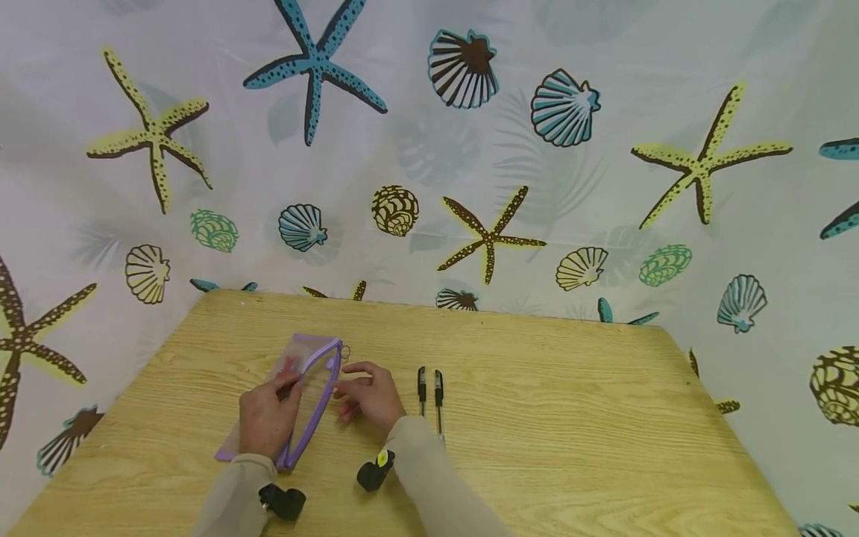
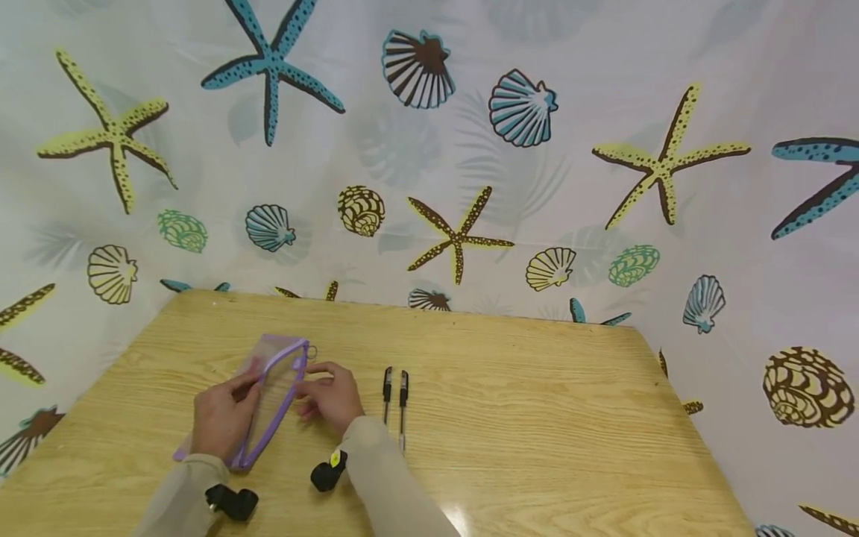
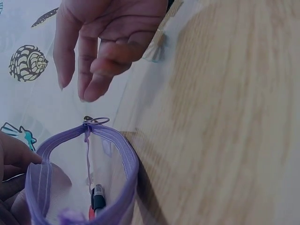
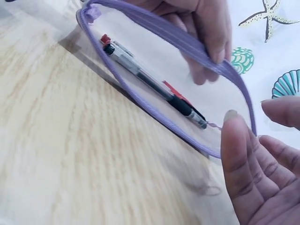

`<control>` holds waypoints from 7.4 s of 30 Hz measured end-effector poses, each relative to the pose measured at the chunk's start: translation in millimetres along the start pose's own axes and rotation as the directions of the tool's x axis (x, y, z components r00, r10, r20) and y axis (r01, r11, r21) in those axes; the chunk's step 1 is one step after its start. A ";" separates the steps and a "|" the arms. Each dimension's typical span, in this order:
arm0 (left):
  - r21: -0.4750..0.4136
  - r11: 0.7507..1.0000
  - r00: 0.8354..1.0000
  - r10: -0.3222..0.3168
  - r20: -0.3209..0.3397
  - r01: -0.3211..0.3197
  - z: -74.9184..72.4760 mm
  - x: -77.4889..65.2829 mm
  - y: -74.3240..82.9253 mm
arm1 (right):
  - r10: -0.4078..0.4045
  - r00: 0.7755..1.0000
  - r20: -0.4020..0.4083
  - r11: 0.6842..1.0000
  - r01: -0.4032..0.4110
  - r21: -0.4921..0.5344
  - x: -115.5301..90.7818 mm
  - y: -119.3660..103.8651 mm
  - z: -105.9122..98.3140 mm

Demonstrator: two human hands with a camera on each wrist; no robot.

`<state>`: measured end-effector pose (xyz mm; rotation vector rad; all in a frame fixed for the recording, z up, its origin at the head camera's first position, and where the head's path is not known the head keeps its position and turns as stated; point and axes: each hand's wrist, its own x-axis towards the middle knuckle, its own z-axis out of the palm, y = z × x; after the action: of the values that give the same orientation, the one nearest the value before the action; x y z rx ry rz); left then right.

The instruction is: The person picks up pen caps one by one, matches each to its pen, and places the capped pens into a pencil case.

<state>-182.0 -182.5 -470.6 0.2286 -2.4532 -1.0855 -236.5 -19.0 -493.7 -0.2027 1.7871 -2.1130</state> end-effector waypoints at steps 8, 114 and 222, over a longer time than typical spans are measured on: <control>0.005 1.000 0.999 0.023 -0.035 -0.023 0.9 0.1 -0.8 | -0.012 1.000 0.004 0.999 0.012 -0.038 -10.9 -9.8 -11.9; 0.012 1.000 1.000 0.002 0.011 -0.002 0.8 -3.9 -0.9 | -0.094 0.957 -0.275 0.712 -0.128 -0.690 -38.6 -32.2 -91.6; -0.014 1.000 1.000 -0.027 0.001 0.027 3.9 -3.1 3.1 | -0.090 0.993 -0.076 0.970 0.070 -0.233 -20.8 -18.4 -40.1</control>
<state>-180.9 -176.8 -471.7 0.2574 -2.4487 -1.1140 -234.2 27.9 -480.8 -0.2507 2.1089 -1.9912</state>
